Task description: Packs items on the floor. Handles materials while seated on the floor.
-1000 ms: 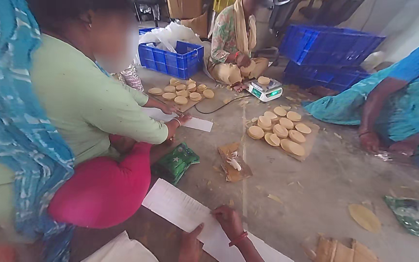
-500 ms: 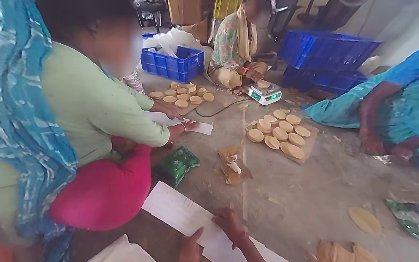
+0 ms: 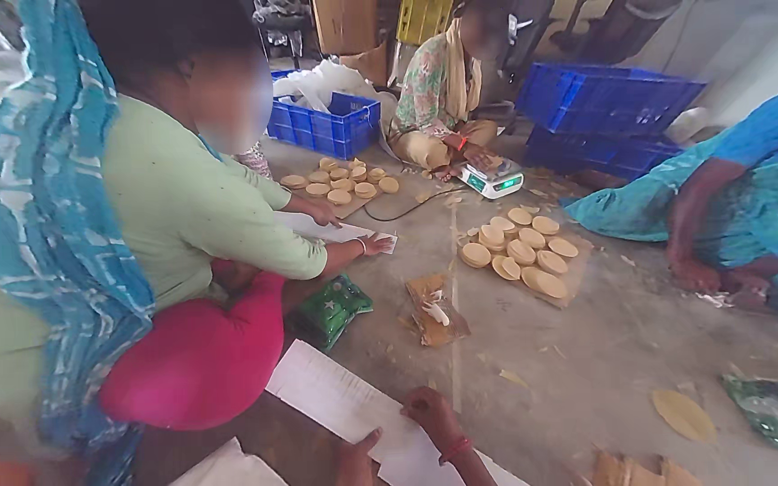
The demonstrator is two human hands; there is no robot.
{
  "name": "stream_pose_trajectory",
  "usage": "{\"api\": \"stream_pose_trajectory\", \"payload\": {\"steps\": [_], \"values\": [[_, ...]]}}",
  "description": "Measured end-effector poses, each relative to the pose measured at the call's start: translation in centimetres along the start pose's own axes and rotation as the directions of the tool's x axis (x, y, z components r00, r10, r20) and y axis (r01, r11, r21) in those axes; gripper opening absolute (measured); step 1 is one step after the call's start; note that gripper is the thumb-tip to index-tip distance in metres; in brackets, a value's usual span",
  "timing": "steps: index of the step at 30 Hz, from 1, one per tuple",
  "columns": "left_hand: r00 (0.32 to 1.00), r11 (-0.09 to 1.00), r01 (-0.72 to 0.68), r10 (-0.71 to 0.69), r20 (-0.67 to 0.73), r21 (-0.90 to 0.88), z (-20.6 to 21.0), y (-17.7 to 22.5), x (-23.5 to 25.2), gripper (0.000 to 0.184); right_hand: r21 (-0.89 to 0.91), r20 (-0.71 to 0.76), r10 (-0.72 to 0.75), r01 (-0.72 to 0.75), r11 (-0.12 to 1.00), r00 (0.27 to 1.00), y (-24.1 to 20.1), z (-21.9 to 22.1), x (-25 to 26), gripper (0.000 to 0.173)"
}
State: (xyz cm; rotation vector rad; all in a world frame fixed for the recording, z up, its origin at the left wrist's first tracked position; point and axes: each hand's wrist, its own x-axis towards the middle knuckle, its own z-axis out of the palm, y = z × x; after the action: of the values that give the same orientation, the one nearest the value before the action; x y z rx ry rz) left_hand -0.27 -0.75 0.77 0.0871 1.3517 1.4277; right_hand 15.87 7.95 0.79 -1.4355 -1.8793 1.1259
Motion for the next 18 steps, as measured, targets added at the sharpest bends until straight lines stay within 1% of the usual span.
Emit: {"api": "stream_pose_trajectory", "payload": {"steps": [3,5,8,10,13,15,18], "values": [[1.000,1.000,0.006,-0.006,-0.007,0.000,0.1,0.1,-0.2,0.061,-0.035,-0.054,-0.055,0.054,0.998,0.997,-0.1,-0.2,-0.1,0.012],[1.000,1.000,0.012,-0.012,-0.008,0.011,0.0,0.0,-0.1,0.061,-0.043,-0.053,-0.084,0.082,0.996,0.995,-0.5,-0.2,-0.3,0.010],[1.000,1.000,0.011,-0.010,-0.006,0.025,-0.1,-0.1,0.1,0.064,-0.019,-0.008,-0.106,0.106,0.994,0.994,-1.5,-0.2,-0.4,0.010],[1.000,1.000,0.013,-0.013,-0.005,0.024,-0.1,-0.1,0.2,0.064,-0.009,-0.023,-0.143,0.143,0.990,0.989,-1.5,0.2,-0.3,0.010],[1.000,0.999,0.027,-0.027,-0.012,0.030,0.0,0.0,0.0,0.062,-0.047,-0.054,-0.183,0.181,0.982,0.982,-1.2,0.6,-0.4,0.011],[1.000,0.999,0.023,-0.023,-0.014,0.025,0.0,0.0,0.1,0.062,-0.070,-0.072,-0.192,0.187,0.980,0.979,-1.2,0.8,-0.4,0.012],[1.000,1.000,0.005,-0.005,-0.010,0.009,-0.1,-0.3,0.4,0.068,-0.072,-0.084,-0.169,0.163,0.984,0.982,-1.2,1.1,-0.4,0.013]]}}
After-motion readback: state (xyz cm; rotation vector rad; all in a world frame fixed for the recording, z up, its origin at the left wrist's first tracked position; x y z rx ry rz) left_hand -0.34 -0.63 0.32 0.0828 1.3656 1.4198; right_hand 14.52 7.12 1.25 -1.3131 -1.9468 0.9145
